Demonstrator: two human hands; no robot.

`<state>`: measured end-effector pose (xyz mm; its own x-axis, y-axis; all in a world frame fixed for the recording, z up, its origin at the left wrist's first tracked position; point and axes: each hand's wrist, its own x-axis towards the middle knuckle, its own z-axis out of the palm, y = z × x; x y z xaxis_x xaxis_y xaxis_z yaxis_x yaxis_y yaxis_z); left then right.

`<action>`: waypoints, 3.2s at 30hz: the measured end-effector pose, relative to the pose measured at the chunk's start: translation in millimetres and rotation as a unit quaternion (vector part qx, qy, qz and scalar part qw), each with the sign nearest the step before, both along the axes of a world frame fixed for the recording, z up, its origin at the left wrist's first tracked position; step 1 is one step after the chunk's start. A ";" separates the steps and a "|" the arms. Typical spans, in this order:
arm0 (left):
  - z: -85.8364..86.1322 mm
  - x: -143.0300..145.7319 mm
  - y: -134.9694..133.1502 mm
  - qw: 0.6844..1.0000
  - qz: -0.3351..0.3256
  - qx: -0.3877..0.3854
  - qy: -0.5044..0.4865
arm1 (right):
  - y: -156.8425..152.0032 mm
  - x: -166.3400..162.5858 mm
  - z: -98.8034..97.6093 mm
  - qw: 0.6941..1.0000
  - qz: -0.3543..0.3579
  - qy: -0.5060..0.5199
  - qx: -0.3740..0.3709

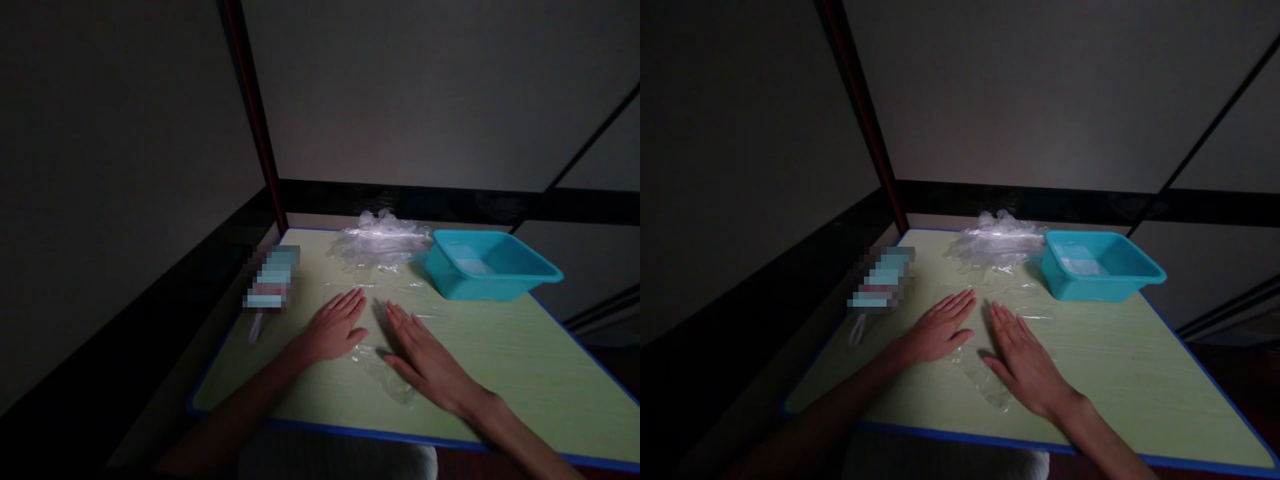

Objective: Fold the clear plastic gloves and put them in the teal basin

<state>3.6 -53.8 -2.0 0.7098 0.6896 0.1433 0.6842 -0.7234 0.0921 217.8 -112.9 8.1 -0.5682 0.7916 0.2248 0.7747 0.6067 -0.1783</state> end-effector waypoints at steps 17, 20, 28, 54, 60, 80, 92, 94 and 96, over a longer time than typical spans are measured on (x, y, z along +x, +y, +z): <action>4.6 -2.4 -0.9 1.000 -0.014 -0.004 0.001 | -10.0 12.2 -13.9 0.997 0.035 -0.047 -0.041; 6.8 -13.4 2.8 1.000 -0.014 -0.013 0.010 | -8.9 13.4 -14.6 0.997 0.042 -0.041 -0.044; 23.8 -11.1 -6.1 0.999 0.015 0.010 0.030 | -9.0 13.9 -17.7 0.998 0.040 -0.018 -0.035; 12.4 -48.2 -7.8 0.997 0.030 -0.063 0.033 | -9.4 13.4 -14.8 0.998 0.026 -0.035 -0.047; 18.1 -67.3 5.4 0.991 0.032 -0.133 0.001 | -10.1 11.9 -12.2 0.998 0.025 -0.044 -0.044; 12.4 18.4 -1.0 0.991 -0.117 -0.062 -0.003 | -10.2 23.9 -9.1 0.994 0.050 -0.058 -0.079; 14.0 -9.1 -0.8 0.994 -0.084 -0.074 0.010 | -8.3 31.3 -6.6 0.993 0.060 -0.058 -0.087; 14.6 -8.8 -2.2 0.994 -0.078 -0.078 0.011 | -10.1 33.0 -8.2 0.994 0.049 -0.059 -0.078; 15.3 -8.7 -3.7 0.994 -0.071 -0.080 0.012 | -11.7 34.2 -9.6 0.995 0.037 -0.060 -0.073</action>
<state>-5.2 -57.5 13.3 0.8040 0.5942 0.0224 0.5789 -0.7907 0.1991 252.0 -124.6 -1.5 -0.6428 0.7651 0.0377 0.7493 0.6383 -0.1766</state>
